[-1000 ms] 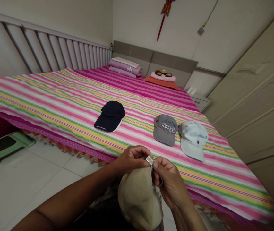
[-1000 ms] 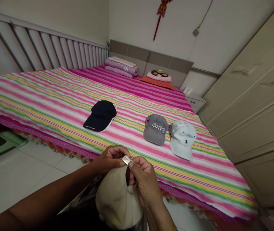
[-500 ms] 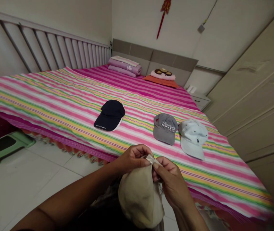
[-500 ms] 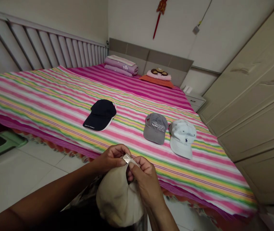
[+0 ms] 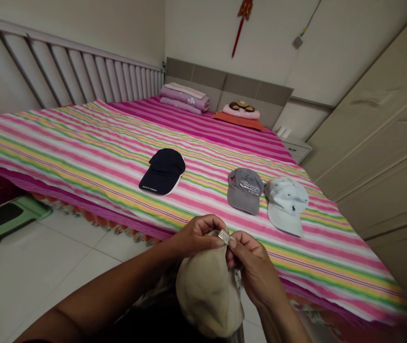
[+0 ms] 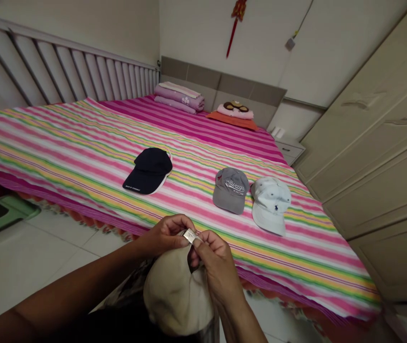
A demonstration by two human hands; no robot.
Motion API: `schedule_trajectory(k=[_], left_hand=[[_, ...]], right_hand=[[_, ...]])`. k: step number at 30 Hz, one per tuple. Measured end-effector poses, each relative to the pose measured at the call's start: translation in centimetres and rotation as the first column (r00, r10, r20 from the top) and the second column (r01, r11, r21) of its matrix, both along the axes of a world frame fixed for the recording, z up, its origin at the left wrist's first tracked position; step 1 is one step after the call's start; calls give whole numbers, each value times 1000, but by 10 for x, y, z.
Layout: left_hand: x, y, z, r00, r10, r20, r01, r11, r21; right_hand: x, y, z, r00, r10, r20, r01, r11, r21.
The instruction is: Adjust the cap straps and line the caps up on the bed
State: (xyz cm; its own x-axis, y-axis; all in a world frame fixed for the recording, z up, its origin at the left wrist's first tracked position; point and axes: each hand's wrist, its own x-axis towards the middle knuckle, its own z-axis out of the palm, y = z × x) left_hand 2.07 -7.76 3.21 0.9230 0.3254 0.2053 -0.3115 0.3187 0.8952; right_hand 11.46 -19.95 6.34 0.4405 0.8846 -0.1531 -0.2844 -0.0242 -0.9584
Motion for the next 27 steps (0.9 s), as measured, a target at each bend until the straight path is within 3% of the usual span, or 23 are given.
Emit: schedule_trajectory(k=[10,20,27], left_hand=[[0,2,-2,1000,19,-17,-20,997,-74],[-3,1,3,999,-48,-10,48,998,-38],[-2,2,4,995,31,-90,-35,999,-37]], right_hand=[[3,0,-1,1000,-18,-4,18,1000,9],[2,1,-2,999,-33,20,32,999,6],[2,1,-1,994,22,110,-15,998,-61]])
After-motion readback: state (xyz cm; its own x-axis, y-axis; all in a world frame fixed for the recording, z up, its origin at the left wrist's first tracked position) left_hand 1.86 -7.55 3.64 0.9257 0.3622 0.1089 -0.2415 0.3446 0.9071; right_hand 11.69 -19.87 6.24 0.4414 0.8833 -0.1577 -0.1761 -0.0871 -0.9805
